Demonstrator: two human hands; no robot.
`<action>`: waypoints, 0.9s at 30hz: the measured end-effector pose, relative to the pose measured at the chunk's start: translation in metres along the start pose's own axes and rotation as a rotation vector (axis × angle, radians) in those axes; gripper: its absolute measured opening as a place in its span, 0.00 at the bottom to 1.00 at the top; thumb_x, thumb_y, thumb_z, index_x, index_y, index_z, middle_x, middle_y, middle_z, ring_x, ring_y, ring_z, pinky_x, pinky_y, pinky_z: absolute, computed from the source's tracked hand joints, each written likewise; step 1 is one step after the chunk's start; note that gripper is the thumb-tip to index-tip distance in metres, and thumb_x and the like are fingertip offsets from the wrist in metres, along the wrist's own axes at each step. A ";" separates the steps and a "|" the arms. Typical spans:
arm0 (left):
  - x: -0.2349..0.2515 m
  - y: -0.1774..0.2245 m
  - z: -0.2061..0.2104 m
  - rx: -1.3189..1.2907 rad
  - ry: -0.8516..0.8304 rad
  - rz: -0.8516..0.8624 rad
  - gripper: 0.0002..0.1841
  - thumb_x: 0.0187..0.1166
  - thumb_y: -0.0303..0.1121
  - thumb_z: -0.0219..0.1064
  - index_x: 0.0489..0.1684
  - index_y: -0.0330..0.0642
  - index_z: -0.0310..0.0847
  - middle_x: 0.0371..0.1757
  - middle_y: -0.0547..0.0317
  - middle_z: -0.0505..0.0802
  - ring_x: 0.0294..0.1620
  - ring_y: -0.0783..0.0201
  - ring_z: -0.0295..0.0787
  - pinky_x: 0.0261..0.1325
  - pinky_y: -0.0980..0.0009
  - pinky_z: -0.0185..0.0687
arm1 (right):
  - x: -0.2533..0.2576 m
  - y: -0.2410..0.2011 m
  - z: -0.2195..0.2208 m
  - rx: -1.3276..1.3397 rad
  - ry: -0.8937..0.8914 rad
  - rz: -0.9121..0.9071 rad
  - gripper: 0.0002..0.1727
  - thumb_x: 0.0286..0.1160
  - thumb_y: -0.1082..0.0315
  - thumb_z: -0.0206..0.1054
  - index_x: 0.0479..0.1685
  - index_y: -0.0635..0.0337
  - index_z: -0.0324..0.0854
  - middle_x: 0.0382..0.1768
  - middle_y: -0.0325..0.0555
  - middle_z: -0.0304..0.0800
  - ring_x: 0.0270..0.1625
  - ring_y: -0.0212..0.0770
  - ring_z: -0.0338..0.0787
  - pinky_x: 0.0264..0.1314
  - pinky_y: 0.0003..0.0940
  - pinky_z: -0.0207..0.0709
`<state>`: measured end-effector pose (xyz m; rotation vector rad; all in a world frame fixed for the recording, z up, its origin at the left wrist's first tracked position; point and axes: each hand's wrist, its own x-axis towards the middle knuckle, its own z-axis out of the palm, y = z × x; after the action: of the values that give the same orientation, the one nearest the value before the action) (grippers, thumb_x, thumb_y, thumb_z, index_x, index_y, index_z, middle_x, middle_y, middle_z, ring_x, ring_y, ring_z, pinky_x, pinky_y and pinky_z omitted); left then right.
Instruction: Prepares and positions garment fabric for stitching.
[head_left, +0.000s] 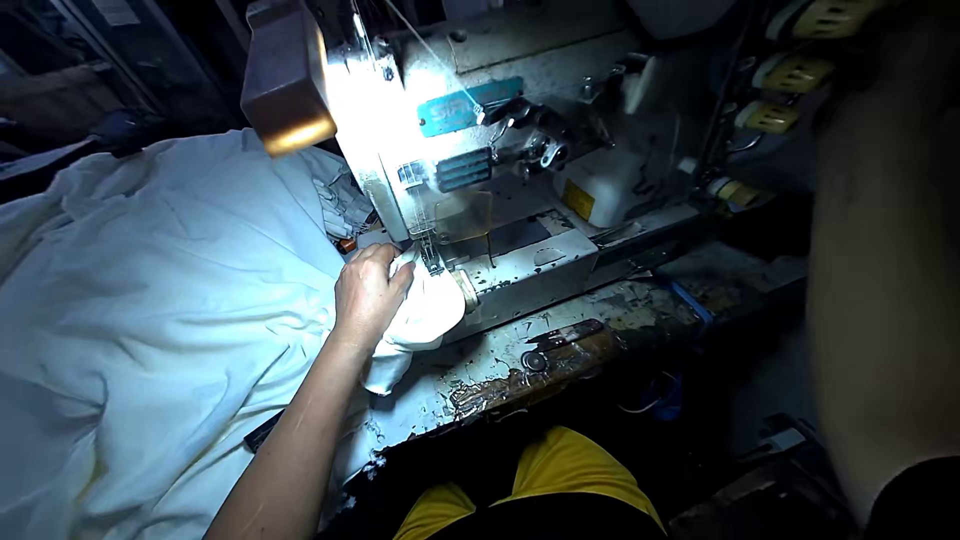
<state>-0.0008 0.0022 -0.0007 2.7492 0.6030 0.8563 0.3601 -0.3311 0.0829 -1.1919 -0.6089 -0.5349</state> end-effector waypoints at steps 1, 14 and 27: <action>0.000 0.000 0.000 -0.001 0.007 0.011 0.13 0.82 0.37 0.68 0.40 0.32 0.88 0.42 0.40 0.91 0.51 0.39 0.88 0.55 0.37 0.79 | -0.026 -0.005 -0.009 -0.105 0.004 -0.123 0.20 0.92 0.60 0.52 0.65 0.71 0.75 0.50 0.43 0.85 0.49 0.31 0.88 0.58 0.30 0.84; 0.069 -0.014 0.010 0.274 -0.070 -0.211 0.25 0.73 0.34 0.74 0.67 0.29 0.81 0.69 0.25 0.83 0.76 0.26 0.73 0.73 0.26 0.60 | -0.253 0.000 0.038 -0.846 -1.468 -0.486 0.28 0.67 0.77 0.72 0.71 0.53 0.84 0.49 0.60 0.89 0.51 0.64 0.91 0.42 0.55 0.86; -0.045 0.004 -0.039 -1.231 0.131 -0.662 0.14 0.94 0.38 0.49 0.60 0.47 0.80 0.41 0.60 0.94 0.39 0.69 0.94 0.42 0.69 0.93 | -0.254 -0.055 0.097 -0.608 -0.823 -0.655 0.18 0.84 0.58 0.59 0.56 0.52 0.93 0.27 0.48 0.81 0.23 0.48 0.81 0.18 0.39 0.68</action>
<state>-0.0555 -0.0183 0.0097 1.2899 0.6309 0.8143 0.1239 -0.2382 -0.0296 -1.8032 -1.6570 -0.8073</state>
